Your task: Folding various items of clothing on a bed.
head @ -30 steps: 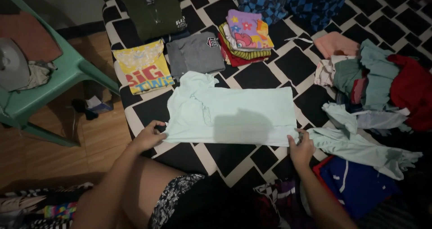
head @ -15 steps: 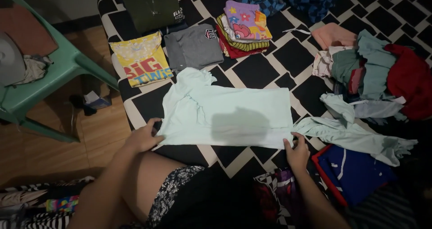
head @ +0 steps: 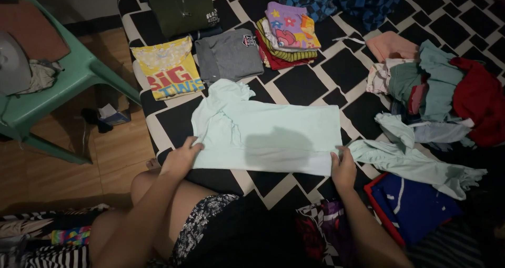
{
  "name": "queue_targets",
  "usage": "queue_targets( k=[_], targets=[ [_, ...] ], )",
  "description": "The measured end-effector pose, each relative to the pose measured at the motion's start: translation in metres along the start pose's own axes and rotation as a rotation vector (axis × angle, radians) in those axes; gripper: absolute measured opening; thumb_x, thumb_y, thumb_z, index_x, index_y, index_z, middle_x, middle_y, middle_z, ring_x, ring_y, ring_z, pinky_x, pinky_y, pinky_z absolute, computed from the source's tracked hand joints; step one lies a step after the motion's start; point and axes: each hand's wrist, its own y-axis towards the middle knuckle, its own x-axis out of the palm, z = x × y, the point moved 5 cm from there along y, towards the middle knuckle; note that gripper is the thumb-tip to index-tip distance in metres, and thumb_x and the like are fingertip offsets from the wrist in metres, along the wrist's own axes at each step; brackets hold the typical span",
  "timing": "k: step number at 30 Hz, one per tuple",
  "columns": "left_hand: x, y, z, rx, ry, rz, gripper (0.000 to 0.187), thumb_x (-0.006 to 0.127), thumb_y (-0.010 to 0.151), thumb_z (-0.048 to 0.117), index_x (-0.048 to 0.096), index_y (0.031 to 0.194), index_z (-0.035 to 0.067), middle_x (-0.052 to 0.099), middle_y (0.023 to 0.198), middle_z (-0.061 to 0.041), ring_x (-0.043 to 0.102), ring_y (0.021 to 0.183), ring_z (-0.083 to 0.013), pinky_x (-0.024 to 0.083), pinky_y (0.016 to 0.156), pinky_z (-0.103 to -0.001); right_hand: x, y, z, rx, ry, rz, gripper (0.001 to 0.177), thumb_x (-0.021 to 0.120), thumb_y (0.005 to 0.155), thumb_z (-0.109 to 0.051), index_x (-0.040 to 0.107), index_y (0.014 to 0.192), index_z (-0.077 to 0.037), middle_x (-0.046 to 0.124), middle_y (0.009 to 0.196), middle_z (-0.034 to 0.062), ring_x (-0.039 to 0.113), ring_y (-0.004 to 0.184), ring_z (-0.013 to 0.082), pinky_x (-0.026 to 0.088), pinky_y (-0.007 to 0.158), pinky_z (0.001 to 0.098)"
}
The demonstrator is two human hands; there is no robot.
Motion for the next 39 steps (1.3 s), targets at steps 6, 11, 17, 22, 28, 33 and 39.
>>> queue_targets(
  k=[6, 11, 17, 22, 28, 33, 39],
  targets=[
    [-0.002, -0.001, 0.008, 0.104, 0.119, 0.104, 0.058, 0.052, 0.090, -0.001, 0.049, 0.146, 0.010, 0.042, 0.154, -0.008, 0.072, 0.092, -0.0286, 0.060, 0.073, -0.040, 0.001, -0.013, -0.008, -0.235, -0.041, 0.146, 0.027, 0.067, 0.102, -0.020, 0.063, 0.123, -0.003, 0.067, 0.107, 0.0221, 0.065, 0.092, 0.0375, 0.053, 0.080, 0.0443],
    [-0.007, 0.003, 0.046, 0.161, 0.338, 0.544, 0.051, 0.057, 0.081, 0.009, 0.055, 0.132, 0.004, 0.046, 0.147, -0.014, 0.052, 0.131, -0.0338, 0.046, 0.107, -0.053, 0.008, -0.035, -0.087, -0.467, -0.262, 0.381, 0.037, 0.067, 0.087, -0.016, 0.063, 0.122, -0.004, 0.058, 0.128, 0.0220, 0.060, 0.112, 0.0413, 0.051, 0.093, 0.0527],
    [0.054, 0.027, 0.136, 0.201, 0.082, 0.064, 0.065, 0.042, 0.103, 0.042, 0.027, 0.158, 0.011, 0.016, 0.167, -0.015, 0.014, 0.154, -0.0350, 0.015, 0.122, -0.058, 0.128, -0.104, -0.157, -0.723, -0.207, 0.002, 0.068, 0.053, 0.101, -0.040, 0.036, 0.158, -0.008, 0.028, 0.162, 0.0301, 0.023, 0.151, 0.0477, 0.015, 0.118, 0.0697],
    [0.046, 0.031, 0.086, 0.083, 0.193, -0.177, 0.092, 0.033, 0.096, 0.073, 0.003, 0.164, 0.018, -0.003, 0.171, -0.013, -0.003, 0.156, -0.0334, 0.004, 0.123, -0.057, 0.118, -0.083, -0.122, -0.555, -0.322, -0.101, 0.073, 0.049, 0.099, -0.051, 0.034, 0.158, -0.011, 0.024, 0.164, 0.0263, 0.021, 0.151, 0.0446, 0.012, 0.116, 0.0700],
    [0.021, 0.024, 0.020, 0.019, 0.262, -0.165, 0.103, 0.031, 0.091, 0.082, 0.000, 0.164, 0.017, -0.006, 0.170, -0.013, -0.005, 0.156, -0.0323, 0.001, 0.123, -0.056, 0.054, -0.027, -0.011, -0.382, -0.372, -0.022, 0.083, 0.045, 0.099, -0.061, 0.032, 0.159, -0.005, 0.021, 0.164, 0.0326, 0.018, 0.152, 0.0465, 0.009, 0.115, 0.0709],
    [0.016, 0.017, 0.019, -0.018, 0.253, 0.037, 0.100, 0.043, 0.088, 0.076, 0.017, 0.161, 0.013, 0.007, 0.170, -0.013, 0.005, 0.154, -0.0355, 0.008, 0.120, -0.059, 0.054, -0.024, -0.046, -0.285, -0.490, 0.107, 0.078, 0.058, 0.096, -0.057, 0.045, 0.153, -0.005, 0.030, 0.161, 0.0339, 0.023, 0.151, 0.0490, 0.012, 0.115, 0.0701],
    [0.019, 0.015, 0.053, 0.086, -0.114, 0.193, 0.042, 0.067, 0.091, 0.030, 0.061, 0.128, 0.012, 0.056, 0.131, -0.011, 0.056, 0.120, -0.0311, 0.048, 0.100, -0.045, 0.133, -0.037, -0.228, -0.898, 0.010, 0.107, 0.057, 0.073, 0.093, -0.035, 0.060, 0.139, -0.003, 0.054, 0.144, 0.0276, 0.044, 0.142, 0.0445, 0.034, 0.119, 0.0569]
  ],
)
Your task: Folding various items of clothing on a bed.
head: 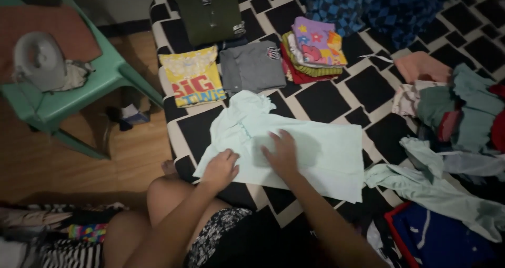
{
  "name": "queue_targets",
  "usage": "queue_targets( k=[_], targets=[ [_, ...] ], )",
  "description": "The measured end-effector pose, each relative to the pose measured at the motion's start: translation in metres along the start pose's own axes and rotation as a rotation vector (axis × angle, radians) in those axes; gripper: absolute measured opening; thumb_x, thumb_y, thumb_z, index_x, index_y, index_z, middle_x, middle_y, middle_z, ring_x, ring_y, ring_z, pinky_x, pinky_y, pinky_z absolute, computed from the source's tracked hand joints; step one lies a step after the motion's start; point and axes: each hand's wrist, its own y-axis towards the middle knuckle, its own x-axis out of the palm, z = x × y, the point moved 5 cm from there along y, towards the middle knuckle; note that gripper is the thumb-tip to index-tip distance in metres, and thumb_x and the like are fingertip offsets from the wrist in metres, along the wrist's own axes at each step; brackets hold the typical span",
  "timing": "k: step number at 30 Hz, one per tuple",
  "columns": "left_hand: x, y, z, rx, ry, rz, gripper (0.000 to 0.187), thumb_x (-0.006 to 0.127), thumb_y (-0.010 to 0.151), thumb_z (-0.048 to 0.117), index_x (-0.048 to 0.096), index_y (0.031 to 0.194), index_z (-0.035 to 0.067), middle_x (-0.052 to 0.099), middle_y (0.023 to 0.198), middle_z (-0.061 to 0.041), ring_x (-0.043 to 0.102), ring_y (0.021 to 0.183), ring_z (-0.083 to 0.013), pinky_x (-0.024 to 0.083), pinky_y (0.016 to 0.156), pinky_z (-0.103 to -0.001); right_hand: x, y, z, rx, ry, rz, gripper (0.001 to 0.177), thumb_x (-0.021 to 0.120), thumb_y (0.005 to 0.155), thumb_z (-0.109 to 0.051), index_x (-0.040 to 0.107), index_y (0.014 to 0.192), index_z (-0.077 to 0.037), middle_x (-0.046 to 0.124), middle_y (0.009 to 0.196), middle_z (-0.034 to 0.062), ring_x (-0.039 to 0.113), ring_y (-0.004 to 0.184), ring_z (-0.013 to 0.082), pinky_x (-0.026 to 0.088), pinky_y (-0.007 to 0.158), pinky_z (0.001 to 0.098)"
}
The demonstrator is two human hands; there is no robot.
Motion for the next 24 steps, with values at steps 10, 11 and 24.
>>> queue_targets(
  k=[10, 11, 24],
  targets=[
    [0.064, 0.029, -0.088, -0.379, -0.764, 0.054, 0.040, 0.059, 0.094, 0.025, 0.066, 0.131, 0.010, 0.070, 0.117, -0.012, 0.071, 0.087, -0.0266, 0.055, 0.081, -0.035, 0.109, 0.055, -0.027, 0.264, 0.327, -0.313, 0.042, 0.080, 0.083, -0.034, 0.069, 0.114, -0.007, 0.065, 0.112, 0.0148, 0.059, 0.108, 0.0343, 0.049, 0.090, 0.0452],
    [0.094, 0.036, -0.107, -0.440, -0.963, 0.031, 0.044, 0.054, 0.097, 0.032, 0.065, 0.133, 0.009, 0.072, 0.116, -0.012, 0.071, 0.086, -0.0255, 0.055, 0.079, -0.034, 0.105, 0.052, -0.026, 0.264, 0.423, -0.313, 0.036, 0.077, 0.089, -0.033, 0.066, 0.112, -0.007, 0.067, 0.109, 0.0126, 0.062, 0.106, 0.0330, 0.050, 0.089, 0.0443],
    [0.029, 0.029, -0.075, -0.832, -1.214, -0.003, 0.063, 0.068, 0.093, 0.029, 0.039, 0.147, 0.014, 0.063, 0.102, -0.015, 0.058, 0.083, -0.0203, 0.052, 0.075, -0.035, 0.003, 0.000, -0.090, -0.552, 0.286, -0.280, 0.024, 0.061, 0.084, -0.011, 0.070, 0.107, -0.013, 0.066, 0.118, 0.0054, 0.061, 0.099, 0.0267, 0.044, 0.092, 0.0430]
  ],
)
